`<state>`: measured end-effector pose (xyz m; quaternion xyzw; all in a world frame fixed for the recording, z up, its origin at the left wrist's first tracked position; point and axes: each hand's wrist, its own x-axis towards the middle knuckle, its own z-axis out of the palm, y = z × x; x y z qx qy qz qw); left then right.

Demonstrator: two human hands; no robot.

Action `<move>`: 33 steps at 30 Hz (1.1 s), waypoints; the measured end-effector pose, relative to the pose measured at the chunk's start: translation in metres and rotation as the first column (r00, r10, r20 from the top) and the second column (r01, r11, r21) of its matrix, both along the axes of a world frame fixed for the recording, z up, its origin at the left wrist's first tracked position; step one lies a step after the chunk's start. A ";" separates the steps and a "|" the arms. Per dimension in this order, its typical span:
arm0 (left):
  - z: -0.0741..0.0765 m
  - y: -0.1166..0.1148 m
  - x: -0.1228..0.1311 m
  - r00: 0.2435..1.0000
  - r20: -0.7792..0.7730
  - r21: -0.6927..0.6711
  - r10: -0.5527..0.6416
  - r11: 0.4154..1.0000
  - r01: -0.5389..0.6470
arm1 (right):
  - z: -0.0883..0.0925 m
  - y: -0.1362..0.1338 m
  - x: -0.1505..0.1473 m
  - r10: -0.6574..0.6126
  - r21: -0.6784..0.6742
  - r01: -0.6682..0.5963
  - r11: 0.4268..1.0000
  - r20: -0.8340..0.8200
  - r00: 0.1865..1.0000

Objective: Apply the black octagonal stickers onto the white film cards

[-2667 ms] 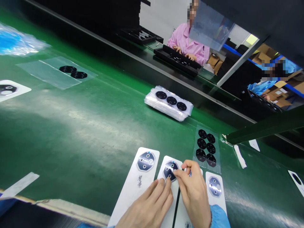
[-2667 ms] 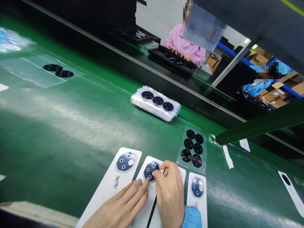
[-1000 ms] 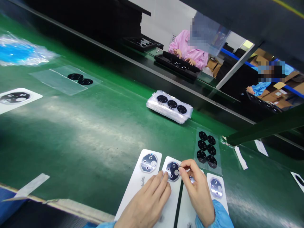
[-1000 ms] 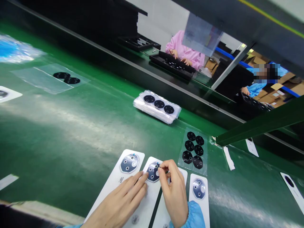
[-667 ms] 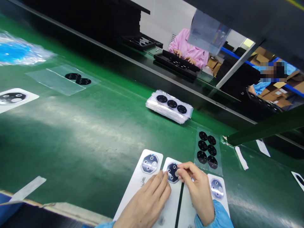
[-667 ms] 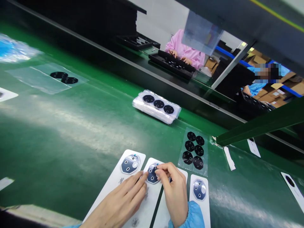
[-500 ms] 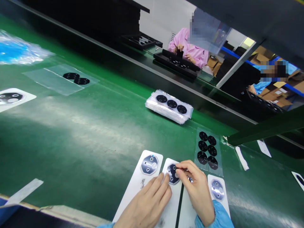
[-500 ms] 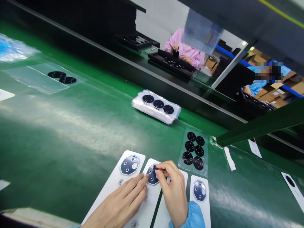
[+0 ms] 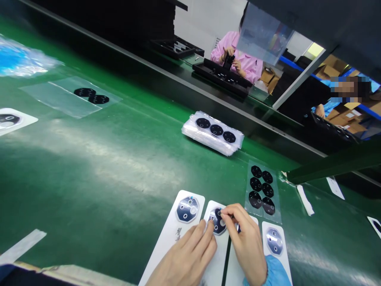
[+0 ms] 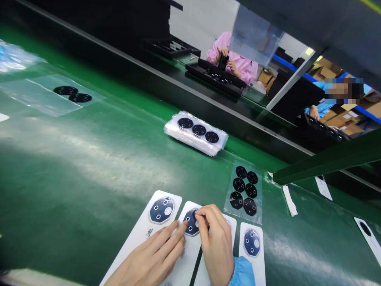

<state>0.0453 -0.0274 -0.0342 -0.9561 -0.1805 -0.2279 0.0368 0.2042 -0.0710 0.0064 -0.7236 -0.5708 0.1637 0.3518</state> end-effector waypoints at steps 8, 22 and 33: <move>0.006 -0.002 0.001 0.999 -0.007 -0.035 0.039 0.999 -0.039 | -0.003 0.001 -0.011 0.035 0.077 -0.065 0.995 0.343 0.939; -0.003 -0.004 0.002 0.999 0.011 -0.021 0.039 0.999 -0.039 | -0.004 0.001 -0.010 0.048 0.041 -0.069 0.997 0.378 0.925; -0.003 -0.003 0.003 1.000 0.018 -0.018 0.023 1.000 -0.022 | -0.003 0.003 -0.013 0.012 0.019 -0.023 1.000 0.424 0.906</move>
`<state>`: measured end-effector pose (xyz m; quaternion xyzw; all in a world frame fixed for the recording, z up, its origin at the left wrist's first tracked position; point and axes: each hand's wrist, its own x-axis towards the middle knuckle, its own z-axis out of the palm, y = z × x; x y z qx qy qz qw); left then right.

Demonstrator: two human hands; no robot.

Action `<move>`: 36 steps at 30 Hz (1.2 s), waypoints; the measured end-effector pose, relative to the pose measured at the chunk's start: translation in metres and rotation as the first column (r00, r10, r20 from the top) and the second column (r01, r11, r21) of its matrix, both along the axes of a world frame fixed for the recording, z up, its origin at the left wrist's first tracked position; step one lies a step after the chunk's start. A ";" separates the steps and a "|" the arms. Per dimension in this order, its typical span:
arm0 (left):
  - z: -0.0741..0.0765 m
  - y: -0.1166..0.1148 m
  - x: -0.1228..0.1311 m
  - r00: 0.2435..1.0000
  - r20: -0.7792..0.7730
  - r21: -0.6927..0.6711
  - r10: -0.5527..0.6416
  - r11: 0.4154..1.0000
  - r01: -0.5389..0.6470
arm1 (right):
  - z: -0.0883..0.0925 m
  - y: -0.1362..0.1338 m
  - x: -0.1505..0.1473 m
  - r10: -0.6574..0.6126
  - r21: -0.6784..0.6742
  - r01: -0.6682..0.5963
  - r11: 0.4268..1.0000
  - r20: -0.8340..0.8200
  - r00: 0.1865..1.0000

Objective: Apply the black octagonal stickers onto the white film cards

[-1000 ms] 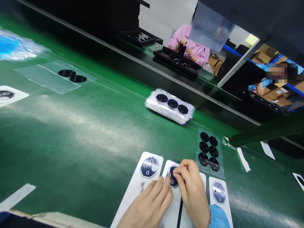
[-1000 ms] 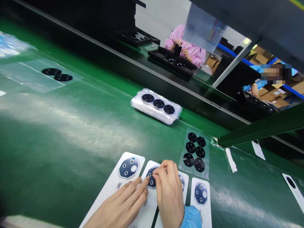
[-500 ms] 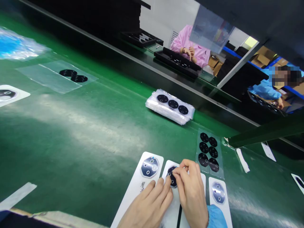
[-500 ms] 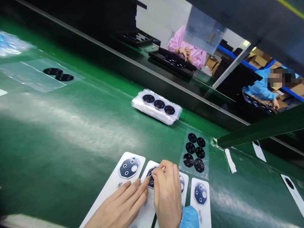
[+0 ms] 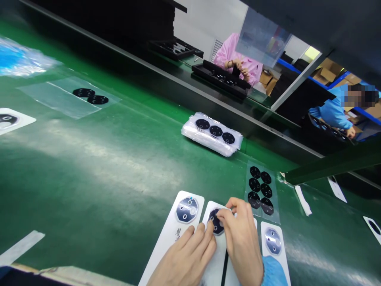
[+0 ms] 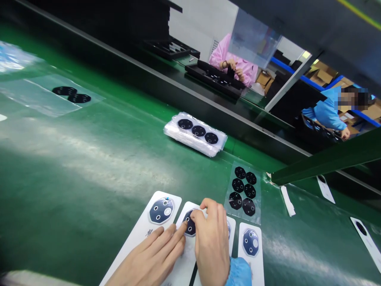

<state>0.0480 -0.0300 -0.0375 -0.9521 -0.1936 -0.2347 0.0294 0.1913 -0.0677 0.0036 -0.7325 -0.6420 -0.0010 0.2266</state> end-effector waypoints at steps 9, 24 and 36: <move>0.000 0.000 0.001 1.000 0.004 0.012 0.006 1.000 -0.006 | -0.001 0.000 0.001 -0.020 0.001 0.020 1.000 0.012 1.000; 0.001 -0.001 -0.001 1.000 0.003 -0.015 -0.001 1.000 0.001 | 0.023 -0.001 0.021 -0.073 -0.050 0.055 0.997 -0.482 0.873; 0.008 0.005 -0.002 0.998 0.056 -0.031 -0.040 0.999 0.041 | 0.000 -0.023 0.020 -0.175 -0.081 0.209 0.975 -0.858 0.483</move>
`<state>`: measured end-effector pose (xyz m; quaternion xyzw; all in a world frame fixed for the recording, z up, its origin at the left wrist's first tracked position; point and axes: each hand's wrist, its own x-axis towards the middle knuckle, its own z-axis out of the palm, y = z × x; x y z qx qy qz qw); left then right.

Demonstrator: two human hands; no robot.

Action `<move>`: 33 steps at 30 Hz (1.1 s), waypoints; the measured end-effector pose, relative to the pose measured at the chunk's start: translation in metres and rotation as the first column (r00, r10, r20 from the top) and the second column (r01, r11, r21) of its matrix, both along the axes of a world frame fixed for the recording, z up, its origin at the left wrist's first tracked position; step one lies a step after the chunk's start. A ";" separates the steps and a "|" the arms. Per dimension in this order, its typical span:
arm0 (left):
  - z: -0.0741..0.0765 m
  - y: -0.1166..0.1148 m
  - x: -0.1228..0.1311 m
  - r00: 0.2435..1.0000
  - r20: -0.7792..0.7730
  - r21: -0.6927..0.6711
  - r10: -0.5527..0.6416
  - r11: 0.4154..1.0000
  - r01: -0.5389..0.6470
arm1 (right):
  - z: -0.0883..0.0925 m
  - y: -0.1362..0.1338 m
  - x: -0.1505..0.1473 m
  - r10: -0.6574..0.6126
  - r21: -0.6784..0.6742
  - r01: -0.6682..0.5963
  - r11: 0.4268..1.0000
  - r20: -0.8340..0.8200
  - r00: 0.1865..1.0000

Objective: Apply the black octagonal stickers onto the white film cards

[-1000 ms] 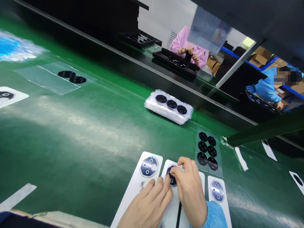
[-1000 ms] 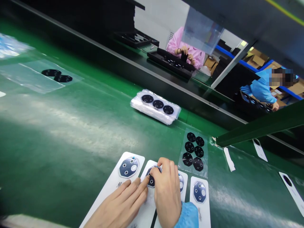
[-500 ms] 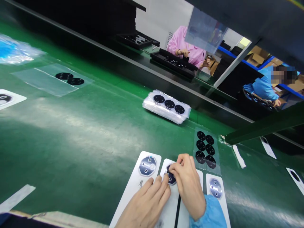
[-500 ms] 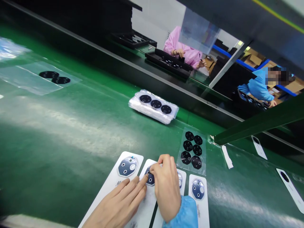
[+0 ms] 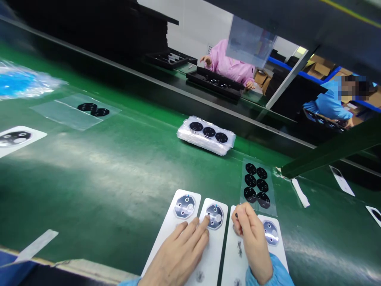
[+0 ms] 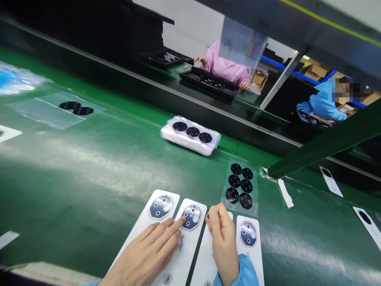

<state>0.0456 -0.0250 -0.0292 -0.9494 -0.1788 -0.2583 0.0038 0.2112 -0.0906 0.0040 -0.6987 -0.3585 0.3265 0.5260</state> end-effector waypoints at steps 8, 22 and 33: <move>0.022 0.020 -0.058 1.000 0.018 -0.097 0.003 0.995 -0.001 | 0.007 -0.007 0.006 -0.015 0.039 0.010 0.999 0.138 0.990; 0.018 0.016 -0.064 0.989 0.121 -0.114 0.086 0.991 -0.073 | 0.028 0.008 -0.038 0.177 -0.040 -0.179 0.983 -0.053 0.983; 0.025 0.026 -0.055 0.999 0.032 -0.051 0.026 0.998 -0.024 | 0.012 0.021 -0.028 0.257 -0.033 -0.257 0.966 0.014 0.966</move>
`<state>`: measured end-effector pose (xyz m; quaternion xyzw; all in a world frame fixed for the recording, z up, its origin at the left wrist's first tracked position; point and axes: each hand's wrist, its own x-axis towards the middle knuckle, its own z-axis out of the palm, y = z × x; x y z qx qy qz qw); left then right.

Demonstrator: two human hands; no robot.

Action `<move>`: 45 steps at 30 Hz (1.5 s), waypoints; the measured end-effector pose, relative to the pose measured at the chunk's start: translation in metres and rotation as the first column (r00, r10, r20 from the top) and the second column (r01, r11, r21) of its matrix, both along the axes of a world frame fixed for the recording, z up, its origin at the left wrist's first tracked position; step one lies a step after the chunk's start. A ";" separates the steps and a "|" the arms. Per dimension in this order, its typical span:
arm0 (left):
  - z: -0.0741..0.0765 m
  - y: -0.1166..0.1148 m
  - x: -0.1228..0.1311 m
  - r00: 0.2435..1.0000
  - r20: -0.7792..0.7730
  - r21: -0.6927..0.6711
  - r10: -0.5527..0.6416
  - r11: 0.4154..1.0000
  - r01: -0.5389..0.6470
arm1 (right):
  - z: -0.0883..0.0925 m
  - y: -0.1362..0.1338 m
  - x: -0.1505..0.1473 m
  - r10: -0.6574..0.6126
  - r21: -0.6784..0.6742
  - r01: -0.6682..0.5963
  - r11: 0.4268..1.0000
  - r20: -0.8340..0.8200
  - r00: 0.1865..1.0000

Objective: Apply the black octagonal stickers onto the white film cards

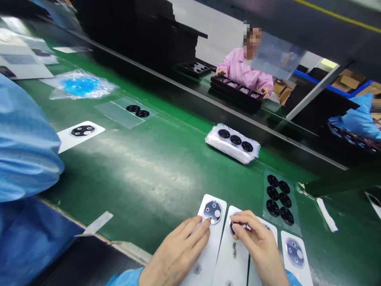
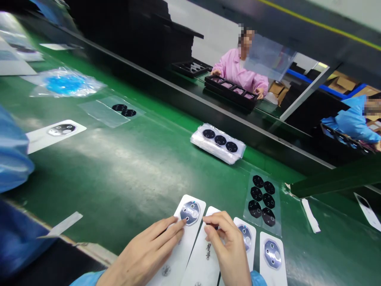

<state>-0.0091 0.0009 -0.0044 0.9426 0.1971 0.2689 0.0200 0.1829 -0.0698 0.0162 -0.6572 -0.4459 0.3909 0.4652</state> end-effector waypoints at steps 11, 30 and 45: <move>-0.012 -0.003 -0.001 0.999 -0.023 0.045 0.025 0.999 -0.024 | -0.005 0.008 -0.011 -0.147 -0.076 0.145 0.987 -0.029 0.989; -0.021 -0.011 -0.001 0.997 -0.050 0.060 0.060 0.997 -0.057 | -0.012 0.031 -0.036 0.093 0.048 -0.179 0.983 0.711 0.697; -0.016 -0.008 0.003 0.998 0.009 0.074 0.055 0.996 -0.055 | -0.002 0.033 -0.037 0.053 0.052 -0.123 0.991 0.693 0.719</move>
